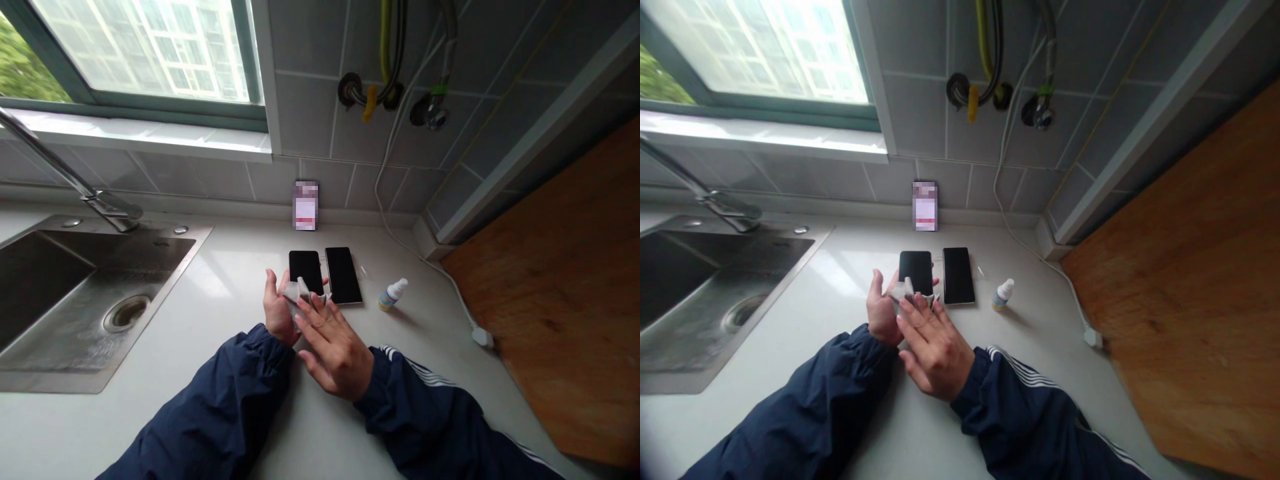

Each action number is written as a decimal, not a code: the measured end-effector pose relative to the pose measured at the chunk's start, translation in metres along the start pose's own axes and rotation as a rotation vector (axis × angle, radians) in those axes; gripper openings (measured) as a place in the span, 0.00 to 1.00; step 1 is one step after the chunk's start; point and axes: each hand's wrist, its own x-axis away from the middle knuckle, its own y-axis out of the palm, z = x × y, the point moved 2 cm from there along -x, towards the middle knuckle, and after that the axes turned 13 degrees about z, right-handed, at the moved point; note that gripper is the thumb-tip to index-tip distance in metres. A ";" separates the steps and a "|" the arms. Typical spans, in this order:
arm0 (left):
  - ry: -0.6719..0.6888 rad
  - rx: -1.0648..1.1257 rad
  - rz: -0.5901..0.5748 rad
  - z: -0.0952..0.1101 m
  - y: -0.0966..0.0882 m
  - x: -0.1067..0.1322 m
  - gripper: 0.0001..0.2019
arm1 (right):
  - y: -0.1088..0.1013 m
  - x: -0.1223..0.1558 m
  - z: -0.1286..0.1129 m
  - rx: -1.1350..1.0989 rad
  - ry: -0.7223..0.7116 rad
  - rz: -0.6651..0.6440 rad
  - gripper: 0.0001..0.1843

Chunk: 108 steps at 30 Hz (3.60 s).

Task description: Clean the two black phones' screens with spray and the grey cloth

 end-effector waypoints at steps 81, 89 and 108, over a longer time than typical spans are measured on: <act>-0.299 0.037 -0.103 -0.007 0.003 0.004 0.43 | -0.016 -0.005 0.019 -0.297 -0.001 0.156 0.16; -0.341 0.038 -0.006 -0.011 0.003 0.003 0.38 | -0.008 -0.002 0.021 -0.088 0.049 0.016 0.32; -0.232 -0.053 -0.321 -0.023 0.007 0.006 0.36 | -0.007 0.000 0.051 0.150 0.240 -0.019 0.41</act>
